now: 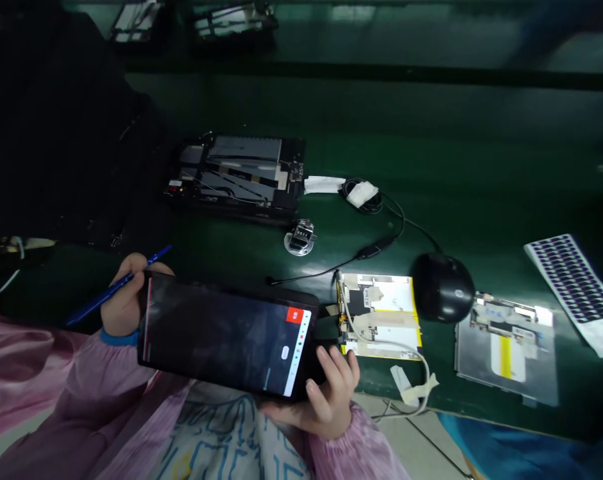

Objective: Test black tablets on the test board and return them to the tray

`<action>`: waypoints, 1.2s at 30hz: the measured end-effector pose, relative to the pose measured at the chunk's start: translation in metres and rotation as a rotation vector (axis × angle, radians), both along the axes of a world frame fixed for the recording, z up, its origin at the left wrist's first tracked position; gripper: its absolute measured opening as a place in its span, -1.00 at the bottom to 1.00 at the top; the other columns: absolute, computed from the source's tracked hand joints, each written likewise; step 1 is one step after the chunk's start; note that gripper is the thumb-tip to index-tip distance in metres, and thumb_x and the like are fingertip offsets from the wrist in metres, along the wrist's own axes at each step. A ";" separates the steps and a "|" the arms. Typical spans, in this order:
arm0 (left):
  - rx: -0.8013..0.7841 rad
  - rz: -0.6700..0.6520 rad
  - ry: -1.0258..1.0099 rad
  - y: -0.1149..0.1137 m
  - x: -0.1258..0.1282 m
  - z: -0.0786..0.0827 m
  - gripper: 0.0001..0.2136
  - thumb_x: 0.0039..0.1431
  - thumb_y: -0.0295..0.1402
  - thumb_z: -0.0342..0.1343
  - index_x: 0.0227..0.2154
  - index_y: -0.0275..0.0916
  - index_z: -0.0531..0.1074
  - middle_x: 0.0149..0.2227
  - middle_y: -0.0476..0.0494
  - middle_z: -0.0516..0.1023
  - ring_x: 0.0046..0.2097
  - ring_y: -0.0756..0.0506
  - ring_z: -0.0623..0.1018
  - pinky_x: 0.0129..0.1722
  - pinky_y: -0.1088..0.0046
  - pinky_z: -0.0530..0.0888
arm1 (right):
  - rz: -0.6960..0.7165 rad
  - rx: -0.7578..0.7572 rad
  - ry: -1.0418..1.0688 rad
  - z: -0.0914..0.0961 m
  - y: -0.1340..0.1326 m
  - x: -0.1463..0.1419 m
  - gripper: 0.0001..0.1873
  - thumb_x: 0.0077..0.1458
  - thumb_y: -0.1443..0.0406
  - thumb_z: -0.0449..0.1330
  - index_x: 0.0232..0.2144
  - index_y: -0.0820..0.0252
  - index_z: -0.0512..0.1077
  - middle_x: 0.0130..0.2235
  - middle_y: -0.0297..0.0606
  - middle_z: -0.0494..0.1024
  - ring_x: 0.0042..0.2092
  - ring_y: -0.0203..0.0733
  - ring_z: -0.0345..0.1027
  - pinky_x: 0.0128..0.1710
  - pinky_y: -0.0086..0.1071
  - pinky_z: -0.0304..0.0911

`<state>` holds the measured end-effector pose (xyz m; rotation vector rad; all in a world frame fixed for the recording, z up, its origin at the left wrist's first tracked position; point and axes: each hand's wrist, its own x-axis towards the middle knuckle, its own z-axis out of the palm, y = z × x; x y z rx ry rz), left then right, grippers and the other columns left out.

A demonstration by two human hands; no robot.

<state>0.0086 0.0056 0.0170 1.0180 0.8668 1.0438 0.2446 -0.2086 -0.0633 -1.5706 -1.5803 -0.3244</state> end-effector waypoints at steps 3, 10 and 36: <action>-0.028 0.019 0.028 0.001 0.001 0.000 -0.77 0.05 -0.32 0.18 -0.45 -0.21 0.18 -0.43 -0.09 0.55 -0.46 -0.08 0.52 -0.47 0.45 0.44 | 0.033 -0.034 -0.017 0.006 0.002 0.002 0.10 -0.14 -0.19 0.24 0.32 0.03 -0.08 0.15 -0.01 0.27 0.07 0.14 0.22 0.10 0.22 0.10; -0.108 0.101 0.175 0.004 0.000 -0.002 -0.76 -0.03 -0.37 0.19 -0.47 -0.21 0.17 -0.45 -0.01 0.51 -0.47 0.00 0.44 -0.47 0.53 0.37 | 0.052 -0.059 0.004 0.015 0.005 0.000 0.03 -0.11 -0.17 0.24 0.28 0.09 -0.02 0.06 0.03 0.33 0.11 0.16 0.19 0.10 0.18 0.10; -0.038 0.085 0.201 0.008 -0.003 -0.011 -0.77 -0.07 -0.36 0.19 -0.48 -0.21 0.19 -0.52 0.07 0.34 -0.47 0.02 0.35 -0.45 0.55 0.28 | 0.045 -0.056 -0.020 0.017 0.001 -0.002 -0.12 -0.06 -0.10 0.23 0.20 0.13 0.07 0.04 0.02 0.37 0.13 0.20 0.18 0.07 0.17 0.12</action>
